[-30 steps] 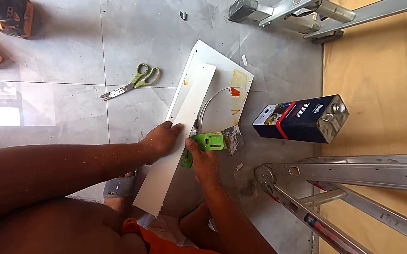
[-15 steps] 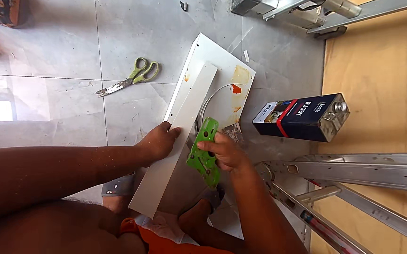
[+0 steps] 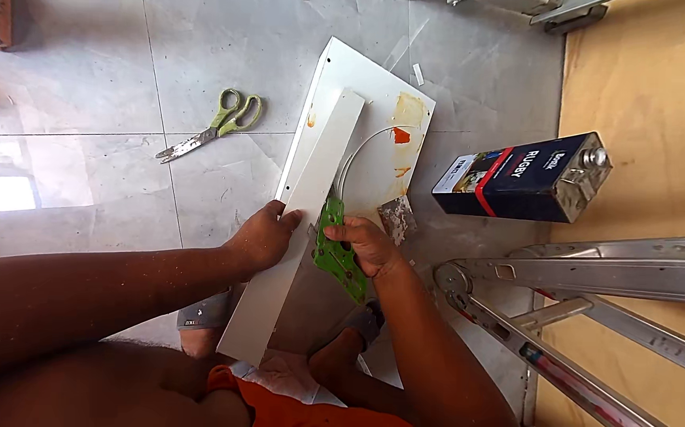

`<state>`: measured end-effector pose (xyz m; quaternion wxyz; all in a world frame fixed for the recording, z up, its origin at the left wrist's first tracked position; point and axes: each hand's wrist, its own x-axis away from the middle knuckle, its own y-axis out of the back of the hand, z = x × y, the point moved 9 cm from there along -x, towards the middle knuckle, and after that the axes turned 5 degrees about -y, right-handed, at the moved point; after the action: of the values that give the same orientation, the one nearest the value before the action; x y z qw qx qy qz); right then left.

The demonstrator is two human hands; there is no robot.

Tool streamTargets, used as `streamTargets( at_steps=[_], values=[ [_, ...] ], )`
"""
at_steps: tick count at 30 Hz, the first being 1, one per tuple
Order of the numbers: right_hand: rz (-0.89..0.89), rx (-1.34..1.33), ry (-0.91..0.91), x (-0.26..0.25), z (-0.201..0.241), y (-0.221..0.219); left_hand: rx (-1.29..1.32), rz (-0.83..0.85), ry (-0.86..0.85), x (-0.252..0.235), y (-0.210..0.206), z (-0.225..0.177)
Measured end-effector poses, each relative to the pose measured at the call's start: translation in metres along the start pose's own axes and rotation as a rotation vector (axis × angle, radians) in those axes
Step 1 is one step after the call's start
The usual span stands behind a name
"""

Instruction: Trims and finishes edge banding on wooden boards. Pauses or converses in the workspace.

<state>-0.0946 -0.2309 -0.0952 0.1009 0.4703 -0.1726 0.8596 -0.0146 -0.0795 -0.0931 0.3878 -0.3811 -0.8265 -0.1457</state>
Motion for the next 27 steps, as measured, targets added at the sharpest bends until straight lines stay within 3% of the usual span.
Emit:
streamTargets(
  at_steps=[7, 14, 22, 27],
  values=[
    [-0.053, -0.090, 0.016, -0.004, -0.003, 0.000, -0.014, -0.015, -0.011, 0.001, 0.000, -0.002],
    [-0.227, 0.029, 0.090, 0.000, 0.008, 0.006, -0.020, -0.040, -0.024, 0.000, 0.001, -0.002],
    [-0.268, 0.055, 0.106, -0.006, 0.015, 0.006, -0.019, -0.061, -0.038, 0.002, 0.005, -0.002],
    [-0.343, 0.101, 0.101, -0.010, 0.028, 0.031, -0.096, -0.008, -0.023, 0.007, -0.003, 0.007]
  ],
)
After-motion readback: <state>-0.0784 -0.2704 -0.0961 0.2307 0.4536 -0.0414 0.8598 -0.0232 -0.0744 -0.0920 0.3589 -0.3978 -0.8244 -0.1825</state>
